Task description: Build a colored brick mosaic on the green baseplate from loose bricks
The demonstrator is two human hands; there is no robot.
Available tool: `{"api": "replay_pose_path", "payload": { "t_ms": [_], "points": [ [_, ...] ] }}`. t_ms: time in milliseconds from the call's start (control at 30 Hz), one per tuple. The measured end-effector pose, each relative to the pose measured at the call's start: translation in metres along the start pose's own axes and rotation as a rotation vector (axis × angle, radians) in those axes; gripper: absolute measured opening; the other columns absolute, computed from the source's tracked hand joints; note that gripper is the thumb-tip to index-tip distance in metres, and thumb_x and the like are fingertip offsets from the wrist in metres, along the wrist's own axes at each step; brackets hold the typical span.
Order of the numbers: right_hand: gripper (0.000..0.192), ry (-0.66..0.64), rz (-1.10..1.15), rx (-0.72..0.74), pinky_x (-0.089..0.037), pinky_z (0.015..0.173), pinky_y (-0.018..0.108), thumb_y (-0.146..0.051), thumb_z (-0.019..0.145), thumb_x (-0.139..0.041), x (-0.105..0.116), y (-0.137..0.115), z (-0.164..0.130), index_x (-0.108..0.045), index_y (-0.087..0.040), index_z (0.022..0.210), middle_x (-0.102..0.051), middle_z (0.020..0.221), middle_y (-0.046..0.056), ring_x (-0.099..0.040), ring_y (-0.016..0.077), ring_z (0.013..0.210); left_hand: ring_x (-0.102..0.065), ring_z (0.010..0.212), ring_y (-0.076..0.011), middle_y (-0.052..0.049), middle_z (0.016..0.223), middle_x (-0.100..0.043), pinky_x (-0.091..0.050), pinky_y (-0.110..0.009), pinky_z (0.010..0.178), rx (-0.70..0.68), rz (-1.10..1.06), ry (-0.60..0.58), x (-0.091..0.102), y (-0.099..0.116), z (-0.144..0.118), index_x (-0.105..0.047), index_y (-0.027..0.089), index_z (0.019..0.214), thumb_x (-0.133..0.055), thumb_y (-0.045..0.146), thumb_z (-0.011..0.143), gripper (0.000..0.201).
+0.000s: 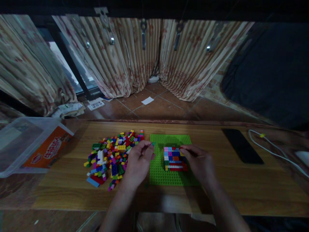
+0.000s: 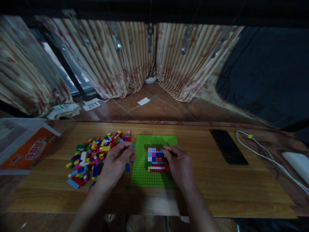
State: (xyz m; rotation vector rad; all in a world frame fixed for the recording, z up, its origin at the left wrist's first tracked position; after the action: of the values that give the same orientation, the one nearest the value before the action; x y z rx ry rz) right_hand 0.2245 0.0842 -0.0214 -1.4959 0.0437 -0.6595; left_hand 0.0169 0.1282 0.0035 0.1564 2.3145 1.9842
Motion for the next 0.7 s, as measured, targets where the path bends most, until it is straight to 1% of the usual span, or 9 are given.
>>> {"api": "replay_pose_path", "payload": {
  "t_ms": [67, 133, 300, 433, 567, 700],
  "points": [
    [0.021, -0.074, -0.039, 0.039, -0.052, 0.075, 0.034, -0.04, 0.08, -0.067, -0.006, 0.0, -0.002, -0.076, -0.022, 0.084, -0.072, 0.088, 0.005, -0.066, 0.0204, 0.082, -0.054, 0.063, -0.0113, 0.004, 0.066, -0.053, -0.046, -0.022, 0.062, -0.014, 0.056, -0.023, -0.001, -0.005, 0.0, -0.06, 0.018, 0.081, -0.06, 0.035, 0.082, 0.017],
    [0.02, -0.109, -0.064, 0.058, -0.051, 0.074, 0.033, -0.039, 0.081, -0.066, -0.01, 0.001, -0.003, -0.076, -0.022, 0.085, -0.071, 0.087, 0.005, -0.066, 0.02, 0.081, -0.054, 0.064, -0.012, 0.003, 0.068, -0.054, -0.046, -0.023, 0.064, -0.033, 0.118, -0.051, -0.002, -0.009, 0.001, -0.061, 0.018, 0.082, -0.059, 0.035, 0.084, 0.017],
    [0.02, -0.113, -0.093, 0.06, -0.052, 0.072, 0.034, -0.039, 0.081, -0.066, -0.016, 0.005, -0.002, -0.077, -0.022, 0.084, -0.071, 0.085, 0.005, -0.066, 0.02, 0.077, -0.057, 0.071, -0.0146, 0.001, 0.072, -0.059, -0.045, -0.025, 0.068, -0.061, 0.195, -0.095, -0.005, -0.007, 0.0, -0.062, 0.017, 0.081, -0.057, 0.034, 0.085, 0.018],
    [0.02, -0.108, -0.125, 0.048, -0.052, 0.072, 0.034, -0.039, 0.081, -0.065, -0.019, 0.006, -0.001, -0.076, -0.023, 0.085, -0.073, 0.086, 0.004, -0.067, 0.0199, 0.075, -0.056, 0.068, -0.0144, 0.001, 0.07, -0.058, -0.043, -0.024, 0.065, -0.063, 0.213, -0.118, -0.006, -0.003, -0.001, -0.061, 0.017, 0.079, -0.056, 0.033, 0.086, 0.018],
    [0.021, -0.102, -0.161, 0.056, -0.053, 0.069, 0.034, -0.038, 0.082, -0.063, -0.02, 0.003, -0.002, -0.076, -0.023, 0.087, -0.074, 0.083, 0.004, -0.068, 0.0201, 0.072, -0.055, 0.065, -0.0135, 0.002, 0.067, -0.057, -0.04, -0.024, 0.062, -0.074, 0.243, -0.115, -0.005, -0.003, -0.002, -0.061, 0.018, 0.078, -0.055, 0.033, 0.086, 0.019],
    [0.019, -0.068, -0.203, 0.077, -0.052, 0.071, 0.034, -0.037, 0.081, -0.062, -0.02, -0.001, -0.004, -0.075, -0.023, 0.084, -0.074, 0.083, 0.004, -0.067, 0.0205, 0.073, -0.058, 0.067, -0.0142, 0.001, 0.071, -0.062, -0.041, -0.024, 0.063, -0.077, 0.247, -0.109, -0.005, -0.002, -0.003, -0.063, 0.018, 0.078, -0.055, 0.03, 0.085, 0.016]
  ]
}}
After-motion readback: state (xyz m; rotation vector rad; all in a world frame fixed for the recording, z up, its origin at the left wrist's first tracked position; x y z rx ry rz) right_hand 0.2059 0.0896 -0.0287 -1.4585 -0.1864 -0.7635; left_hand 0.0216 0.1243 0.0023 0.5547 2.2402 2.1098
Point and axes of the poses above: each hand's wrist, its own z-axis towards the middle knuckle, its own x-axis out of the back of the hand, y = z × x, the point moved 2 cm from there along z, towards the middle knuckle
